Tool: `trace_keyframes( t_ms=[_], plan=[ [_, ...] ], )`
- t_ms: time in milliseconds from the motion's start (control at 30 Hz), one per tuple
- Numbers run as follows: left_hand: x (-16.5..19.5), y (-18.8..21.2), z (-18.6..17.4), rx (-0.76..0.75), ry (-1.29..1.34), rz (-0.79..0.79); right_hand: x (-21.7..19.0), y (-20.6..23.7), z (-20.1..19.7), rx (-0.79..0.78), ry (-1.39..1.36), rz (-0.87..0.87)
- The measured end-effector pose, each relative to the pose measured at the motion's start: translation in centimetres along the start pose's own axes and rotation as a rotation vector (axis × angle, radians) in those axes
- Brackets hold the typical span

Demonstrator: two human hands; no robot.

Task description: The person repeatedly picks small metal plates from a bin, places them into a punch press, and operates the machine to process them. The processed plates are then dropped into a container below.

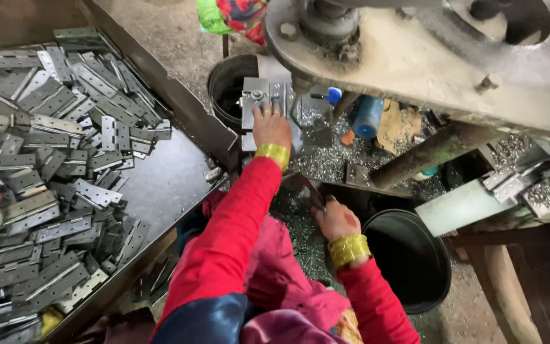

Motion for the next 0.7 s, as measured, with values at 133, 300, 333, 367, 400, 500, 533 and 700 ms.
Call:
trace_keyframes(
  t_ms=[133,300,333,367,400,500,533,700],
  plan=[
    [0.6,-0.6,-0.4,0.038,-0.041,-0.006,0.4,2.0,3.2,0.039,-0.043,0.064],
    [0.1,-0.1,0.1,-0.065,0.027,0.015,-0.2,3.4,3.6,-0.082,-0.209,0.076],
    [-0.3,-0.5,0.1,-0.098,0.041,0.012,-0.7,2.9,2.1,-0.031,-0.123,0.063],
    [-0.5,-1.0,0.0,-0.076,0.035,0.013,-1.4,2.4,0.3,0.014,-0.039,0.043],
    [-0.8,-1.8,-0.3,-0.065,0.034,0.026,-2.1,2.4,-1.4,0.055,0.045,0.04],
    [-1.4,-3.8,-1.2,-0.092,0.059,0.021,-5.5,3.3,-6.5,0.264,0.132,-0.167],
    [-1.6,-4.3,-1.2,-0.097,0.074,0.008,-6.3,3.3,-7.7,0.238,0.11,-0.14],
    [-2.1,-3.8,-1.1,0.037,0.142,-0.043,-9.0,3.9,-10.8,0.253,-0.05,-0.196]
  ],
)
Point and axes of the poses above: each hand's wrist, its own y-axis away from the middle knuckle, its own z-axis out of the palm, x = y × z, the point moved 3 cm from there along -y, towards the middle knuckle, and after that the axes turned 6 degrees about -x, right-handed, at the moved point
